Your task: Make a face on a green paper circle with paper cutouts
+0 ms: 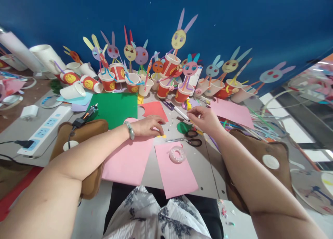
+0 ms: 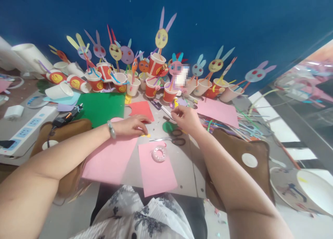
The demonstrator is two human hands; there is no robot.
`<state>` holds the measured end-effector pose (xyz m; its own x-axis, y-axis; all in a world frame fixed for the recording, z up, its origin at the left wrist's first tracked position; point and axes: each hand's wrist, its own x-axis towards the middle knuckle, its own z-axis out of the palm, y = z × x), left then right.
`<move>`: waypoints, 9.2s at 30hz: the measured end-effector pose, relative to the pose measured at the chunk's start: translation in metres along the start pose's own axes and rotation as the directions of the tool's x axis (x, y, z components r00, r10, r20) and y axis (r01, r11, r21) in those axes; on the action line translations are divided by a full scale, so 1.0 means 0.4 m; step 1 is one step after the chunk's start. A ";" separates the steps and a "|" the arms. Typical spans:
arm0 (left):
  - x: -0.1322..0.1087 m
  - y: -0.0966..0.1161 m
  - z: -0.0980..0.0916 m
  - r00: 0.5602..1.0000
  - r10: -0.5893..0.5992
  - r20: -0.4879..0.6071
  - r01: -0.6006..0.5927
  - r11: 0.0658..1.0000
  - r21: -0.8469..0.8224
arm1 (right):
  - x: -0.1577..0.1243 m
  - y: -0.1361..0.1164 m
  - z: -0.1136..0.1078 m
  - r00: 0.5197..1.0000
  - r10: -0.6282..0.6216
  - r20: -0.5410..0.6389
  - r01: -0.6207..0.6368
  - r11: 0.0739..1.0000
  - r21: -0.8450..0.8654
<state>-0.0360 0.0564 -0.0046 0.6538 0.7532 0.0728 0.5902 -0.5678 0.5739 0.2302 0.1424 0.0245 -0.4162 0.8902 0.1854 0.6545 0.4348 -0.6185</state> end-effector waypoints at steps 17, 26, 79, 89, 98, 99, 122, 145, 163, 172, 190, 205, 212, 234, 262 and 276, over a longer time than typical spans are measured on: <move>-0.001 0.014 -0.003 1.000 -0.021 -0.010 0.021 1.000 -0.004 | 0.037 0.072 -0.105 0.936 0.180 -0.302 -0.194 0.981 -0.017; 0.002 0.006 -0.002 1.000 -0.010 0.001 0.010 1.000 -0.008 | 0.032 0.093 -0.136 0.961 0.236 -0.145 -0.260 0.949 -0.180; 0.003 0.000 -0.002 1.000 0.010 -0.007 -0.010 1.000 -0.004 | -0.002 -0.008 0.016 0.985 0.108 -0.132 -0.067 0.957 0.283; 0.002 -0.006 -0.002 1.000 0.028 -0.001 -0.028 0.999 -0.041 | -0.034 -0.072 0.048 0.929 0.174 0.328 -0.353 0.686 0.636; 0.002 -0.009 0.000 1.000 0.021 0.007 -0.021 1.000 -0.020 | -0.063 -0.068 0.064 0.950 0.055 0.307 -0.206 0.850 0.486; 0.002 -0.009 0.001 1.000 0.022 0.000 -0.022 1.000 -0.022 | -0.069 -0.076 0.063 0.962 0.013 0.272 -0.137 0.887 0.442; -0.001 0.008 0.000 0.997 0.011 -0.073 -0.012 1.000 -0.019 | -0.102 -0.097 0.092 0.844 -0.513 0.155 0.496 0.858 0.138; 0.002 -0.011 -0.001 0.994 0.108 -0.031 -0.105 0.991 0.077 | -0.066 -0.056 0.121 0.996 -0.085 -0.021 0.087 0.966 0.244; -0.005 0.009 -0.012 0.995 0.097 0.016 -0.098 0.985 0.141 | -0.058 -0.039 0.140 0.969 0.052 0.242 -0.213 0.676 0.706; -0.004 0.007 -0.013 0.996 0.087 0.034 -0.091 0.986 0.139 | -0.063 -0.036 0.146 0.944 0.005 0.329 -0.248 0.668 0.702; -0.006 0.008 -0.015 0.987 0.156 0.019 -0.157 0.972 0.176 | -0.064 -0.044 0.139 0.980 0.068 0.187 -0.172 0.759 0.628; -0.003 -0.002 -0.012 0.985 0.169 0.024 -0.170 0.972 0.161 | -0.083 -0.054 0.129 0.993 -0.077 0.091 0.046 0.950 0.310; -0.005 -0.002 -0.013 0.986 0.164 -0.007 -0.162 0.980 0.113 | -0.090 -0.062 0.126 0.988 -0.107 0.113 0.085 0.980 0.181; -0.010 0.020 -0.023 0.982 0.183 0.047 -0.189 0.947 0.260 | -0.091 -0.082 0.116 0.956 -0.215 0.201 0.219 0.976 0.004; -0.021 0.031 -0.005 0.980 0.193 0.055 -0.200 0.906 0.373 | -0.085 -0.091 0.108 0.972 -0.040 0.231 0.016 0.994 0.105; -0.019 0.029 -0.006 0.983 0.173 0.067 -0.186 0.912 0.366 | -0.092 -0.094 0.103 0.960 -0.103 0.259 0.100 0.995 0.026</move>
<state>-0.0351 0.0450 0.0033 0.7765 0.6194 0.1159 0.5900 -0.7792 0.2117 0.1950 0.0876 0.0095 -0.6309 0.7746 0.0442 0.5927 0.5179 -0.6168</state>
